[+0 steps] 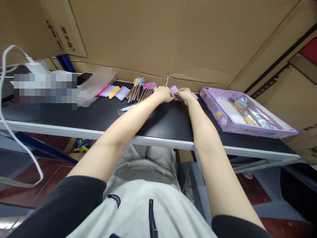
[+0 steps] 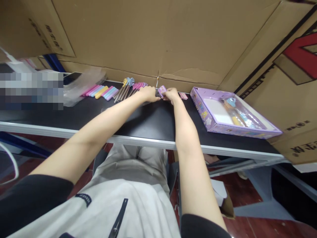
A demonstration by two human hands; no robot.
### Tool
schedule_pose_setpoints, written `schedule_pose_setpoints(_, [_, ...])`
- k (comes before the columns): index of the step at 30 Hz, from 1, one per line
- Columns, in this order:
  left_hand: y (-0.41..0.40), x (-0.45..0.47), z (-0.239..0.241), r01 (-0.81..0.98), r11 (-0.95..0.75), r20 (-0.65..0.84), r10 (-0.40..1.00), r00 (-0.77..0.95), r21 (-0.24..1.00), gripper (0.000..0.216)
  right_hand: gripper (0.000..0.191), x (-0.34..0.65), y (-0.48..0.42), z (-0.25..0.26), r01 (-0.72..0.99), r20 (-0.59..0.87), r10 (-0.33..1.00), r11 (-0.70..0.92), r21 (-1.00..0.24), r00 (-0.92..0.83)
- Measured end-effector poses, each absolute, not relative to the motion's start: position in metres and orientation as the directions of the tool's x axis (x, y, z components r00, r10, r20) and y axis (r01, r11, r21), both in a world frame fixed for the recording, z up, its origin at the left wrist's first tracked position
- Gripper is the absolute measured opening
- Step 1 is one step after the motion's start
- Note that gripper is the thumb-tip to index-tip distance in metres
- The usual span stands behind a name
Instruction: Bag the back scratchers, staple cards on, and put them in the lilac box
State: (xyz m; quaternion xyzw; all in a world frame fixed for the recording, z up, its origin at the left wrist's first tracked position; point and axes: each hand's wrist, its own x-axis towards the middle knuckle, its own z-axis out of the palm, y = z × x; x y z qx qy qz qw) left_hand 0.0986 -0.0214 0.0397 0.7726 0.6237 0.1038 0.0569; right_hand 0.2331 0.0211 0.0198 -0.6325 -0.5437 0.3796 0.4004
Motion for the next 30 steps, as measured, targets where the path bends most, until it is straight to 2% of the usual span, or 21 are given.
schedule_pose_setpoints(3, [-0.004,0.110,0.022,0.903,-0.163,0.134,0.984,0.118,0.398,0.082,0.029,0.235,0.023,0.019,0.372,-0.046,0.995,-0.077,-0.925,0.093])
schedule_pose_setpoints(6, [0.010,0.111,0.003,0.813,-0.197,0.192,0.975,0.108,0.548,0.066,0.028,0.236,0.025,0.018,0.370,-0.035,0.996,-0.062,-0.927,0.078])
schedule_pose_setpoints(8, [0.016,0.108,-0.007,0.758,-0.262,0.245,0.960,0.138,0.598,0.058,0.027,0.235,0.025,0.018,0.378,-0.021,0.996,-0.053,-0.924,0.088])
schedule_pose_setpoints(11, [0.018,0.102,-0.014,0.731,-0.296,0.295,0.946,0.134,0.615,0.059,0.027,0.234,0.024,0.020,0.378,0.014,0.993,-0.031,-0.925,0.117])
schedule_pose_setpoints(16, [0.012,0.097,-0.012,0.745,-0.273,0.263,0.955,0.135,0.609,0.066,0.029,0.234,0.026,0.019,0.360,0.101,0.989,0.056,-0.931,0.106])
schedule_pose_setpoints(21, [0.011,0.092,-0.011,0.747,-0.302,0.272,0.948,0.167,0.592,0.067,0.032,0.236,0.033,0.015,0.425,0.162,0.985,0.119,-0.898,0.066])
schedule_pose_setpoints(26, [0.016,0.091,-0.015,0.738,-0.326,0.292,0.939,0.181,0.591,0.067,0.029,0.238,0.030,0.016,0.451,0.134,0.991,0.108,-0.886,0.025])
schedule_pose_setpoints(30, [0.019,0.090,-0.017,0.722,-0.335,0.304,0.936,0.179,0.605,0.065,0.024,0.239,0.025,0.018,0.468,0.044,0.999,0.032,-0.883,0.014])
